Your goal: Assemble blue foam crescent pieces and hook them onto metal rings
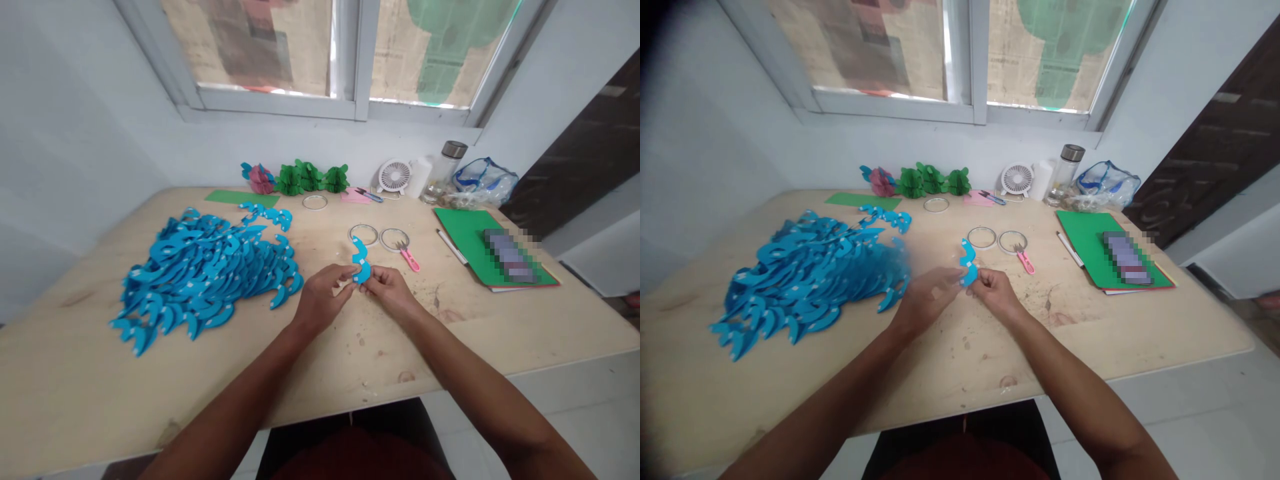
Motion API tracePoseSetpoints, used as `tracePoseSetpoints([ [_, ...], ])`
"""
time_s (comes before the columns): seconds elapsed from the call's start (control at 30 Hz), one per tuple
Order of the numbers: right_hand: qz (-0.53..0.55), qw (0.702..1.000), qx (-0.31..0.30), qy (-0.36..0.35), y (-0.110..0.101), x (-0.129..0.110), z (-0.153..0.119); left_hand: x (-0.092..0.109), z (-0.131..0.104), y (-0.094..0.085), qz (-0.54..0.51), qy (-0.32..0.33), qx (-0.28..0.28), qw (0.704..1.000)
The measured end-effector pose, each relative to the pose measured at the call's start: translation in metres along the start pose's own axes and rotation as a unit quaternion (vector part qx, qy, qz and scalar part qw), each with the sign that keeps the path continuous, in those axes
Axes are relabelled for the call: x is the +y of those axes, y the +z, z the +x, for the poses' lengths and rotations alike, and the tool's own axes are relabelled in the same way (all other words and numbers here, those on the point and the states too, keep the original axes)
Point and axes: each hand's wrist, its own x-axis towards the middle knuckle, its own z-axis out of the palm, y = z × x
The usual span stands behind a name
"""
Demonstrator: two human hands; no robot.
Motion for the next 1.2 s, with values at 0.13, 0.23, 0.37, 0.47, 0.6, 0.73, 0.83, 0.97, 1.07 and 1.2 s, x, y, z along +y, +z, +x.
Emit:
tracePoseSetpoints([
  [0.13,0.006,1.000,-0.002,0.001,-0.0001,0.0058,0.0016,-0.0025,-0.0016,0.0036,0.085,0.073,0.011,0.994],
  [0.23,0.005,1.000,-0.003,0.003,0.0000,0.0071,0.0021,-0.0020,-0.0019,0.0037,0.091,0.076,0.016,0.993],
  [0.37,0.003,1.000,-0.001,0.004,0.0001,0.0053,0.0018,0.0005,-0.0014,0.0013,0.071,0.066,0.023,0.995],
  [0.47,0.001,1.000,0.000,0.002,0.0001,0.0045,0.0012,0.0020,-0.0011,0.0006,0.063,0.063,0.028,0.996],
  [0.6,-0.001,1.000,0.000,0.002,0.0002,0.0049,0.0007,0.0015,-0.0014,0.0014,0.054,0.055,0.026,0.997],
  [0.73,-0.006,1.000,0.004,0.002,-0.0003,0.0065,0.0016,0.0003,-0.0017,0.0014,0.044,0.053,0.023,0.997],
  [0.83,-0.008,1.000,0.005,0.000,-0.0005,0.0066,0.0023,0.0004,-0.0016,0.0008,0.048,0.055,0.018,0.997],
  [0.97,0.011,1.000,0.008,0.004,0.0005,0.0042,0.0016,0.0009,-0.0019,0.0010,0.054,0.057,0.022,0.997],
  [1.07,0.009,1.000,0.006,0.011,0.0015,0.0040,0.0011,0.0008,-0.0022,0.0024,0.070,0.055,0.027,0.996],
  [1.2,0.001,1.000,0.003,0.012,0.0015,0.0070,0.0022,0.0010,-0.0021,0.0037,0.097,0.067,0.031,0.993],
])
